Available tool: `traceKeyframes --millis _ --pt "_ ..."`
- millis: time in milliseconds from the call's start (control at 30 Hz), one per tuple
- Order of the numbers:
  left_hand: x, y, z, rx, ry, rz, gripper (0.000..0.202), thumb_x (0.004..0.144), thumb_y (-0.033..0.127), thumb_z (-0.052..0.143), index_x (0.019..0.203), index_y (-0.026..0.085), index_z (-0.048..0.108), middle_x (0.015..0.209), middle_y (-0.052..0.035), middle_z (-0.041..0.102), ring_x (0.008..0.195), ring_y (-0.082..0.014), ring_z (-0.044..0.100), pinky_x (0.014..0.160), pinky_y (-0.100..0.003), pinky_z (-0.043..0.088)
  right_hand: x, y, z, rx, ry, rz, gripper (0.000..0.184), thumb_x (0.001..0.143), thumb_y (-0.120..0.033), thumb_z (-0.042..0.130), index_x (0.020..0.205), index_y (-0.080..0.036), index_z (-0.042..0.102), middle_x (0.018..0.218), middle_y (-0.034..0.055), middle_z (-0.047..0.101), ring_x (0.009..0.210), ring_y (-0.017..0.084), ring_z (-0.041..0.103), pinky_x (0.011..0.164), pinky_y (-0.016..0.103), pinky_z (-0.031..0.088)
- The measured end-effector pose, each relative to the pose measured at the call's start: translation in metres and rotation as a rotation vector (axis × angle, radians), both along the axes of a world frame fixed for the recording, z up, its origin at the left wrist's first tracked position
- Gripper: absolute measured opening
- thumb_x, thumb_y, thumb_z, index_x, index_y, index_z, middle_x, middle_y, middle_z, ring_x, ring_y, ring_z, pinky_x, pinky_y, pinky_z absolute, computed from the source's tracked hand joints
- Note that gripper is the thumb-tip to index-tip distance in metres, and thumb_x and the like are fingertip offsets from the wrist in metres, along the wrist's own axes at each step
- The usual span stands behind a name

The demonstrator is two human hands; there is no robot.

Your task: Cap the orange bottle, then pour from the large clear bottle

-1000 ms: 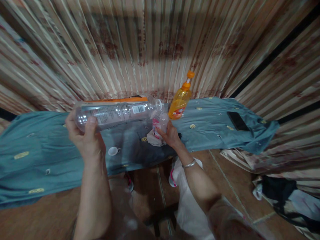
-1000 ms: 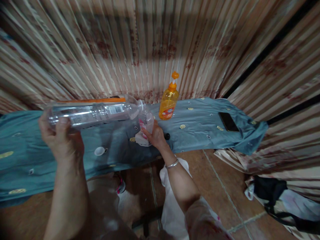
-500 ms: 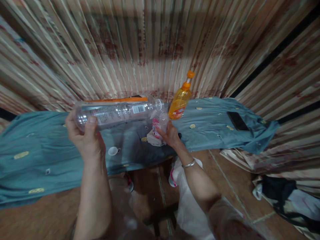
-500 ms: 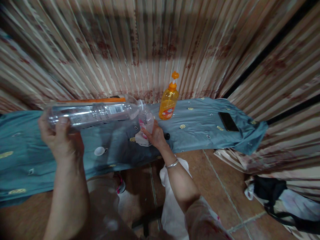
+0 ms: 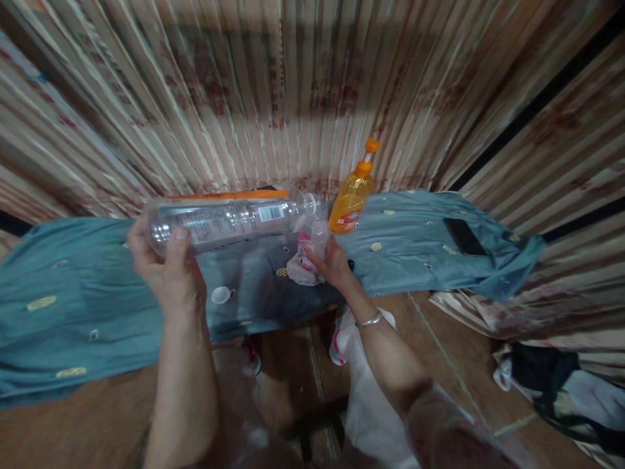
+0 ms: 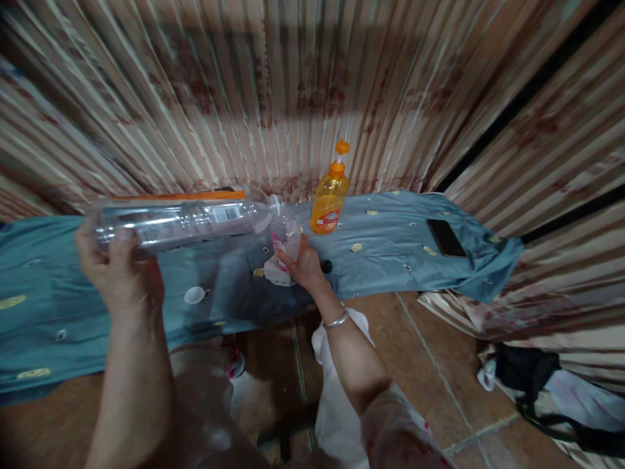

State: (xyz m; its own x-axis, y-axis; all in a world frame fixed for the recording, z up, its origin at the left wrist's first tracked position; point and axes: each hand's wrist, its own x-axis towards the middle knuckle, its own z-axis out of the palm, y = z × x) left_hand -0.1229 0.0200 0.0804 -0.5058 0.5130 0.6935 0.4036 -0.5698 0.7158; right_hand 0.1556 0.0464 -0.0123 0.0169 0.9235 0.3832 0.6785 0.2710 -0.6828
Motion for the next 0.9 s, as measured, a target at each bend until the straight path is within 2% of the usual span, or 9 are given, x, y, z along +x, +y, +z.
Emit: traceKeyframes --millis 133,433,600,733,900 --pt "0.0004 -0.0005 0.0007 -0.007 0.075 0.027 0.053 0.078 0.072 0.061 0.116 0.035 0.057 0.12 -0.0067 0.071 0.131 -0.0389 0.062 0.102 -0.062 0.059 0.0003 -0.0013 0.0011 -0.024 0.013 0.004 0.057 0.086 -0.041 0.075 0.129 -0.014 0.05 0.106 0.0184 0.076 0.096 0.032 0.076 0.082 0.044 0.061" --pt "0.0006 0.0006 0.0003 0.008 0.03 -0.017 0.054 0.078 0.07 0.065 0.116 0.032 0.059 0.123 -0.0081 0.07 0.132 -0.0403 0.061 0.102 -0.064 0.056 -0.001 -0.0009 0.0007 0.008 0.022 0.003 0.059 0.086 -0.042 0.075 0.132 -0.015 0.049 0.109 0.0175 0.076 0.1 0.031 0.076 0.084 0.042 0.061" --pt "0.0059 -0.0018 0.004 0.034 -0.073 -0.026 0.051 0.074 0.068 0.072 0.109 0.032 0.063 0.119 -0.004 0.069 0.128 -0.0362 0.064 0.106 -0.059 0.055 -0.0007 -0.0006 0.0027 -0.018 0.011 -0.001 0.062 0.085 -0.042 0.077 0.132 -0.012 0.049 0.108 0.0187 0.076 0.1 0.032 0.076 0.085 0.042 0.06" --pt "0.0068 -0.0031 0.005 -0.007 -0.089 -0.021 0.045 0.075 0.063 0.073 0.106 0.032 0.063 0.117 -0.0045 0.07 0.127 -0.0369 0.064 0.097 -0.057 0.058 -0.0001 -0.0002 0.0023 -0.015 -0.018 0.012 0.064 0.087 -0.045 0.075 0.133 -0.009 0.049 0.108 0.0204 0.076 0.1 0.032 0.076 0.082 0.041 0.061" --pt "0.0011 0.0062 -0.0034 0.097 -0.106 -0.063 0.057 0.068 0.064 0.077 0.111 0.029 0.063 0.114 -0.002 0.068 0.114 -0.0292 0.069 0.106 -0.056 0.052 0.0 0.0001 -0.0011 -0.024 -0.011 0.005 0.06 0.088 -0.044 0.073 0.134 -0.014 0.048 0.106 0.0185 0.077 0.095 0.032 0.076 0.08 0.044 0.061"
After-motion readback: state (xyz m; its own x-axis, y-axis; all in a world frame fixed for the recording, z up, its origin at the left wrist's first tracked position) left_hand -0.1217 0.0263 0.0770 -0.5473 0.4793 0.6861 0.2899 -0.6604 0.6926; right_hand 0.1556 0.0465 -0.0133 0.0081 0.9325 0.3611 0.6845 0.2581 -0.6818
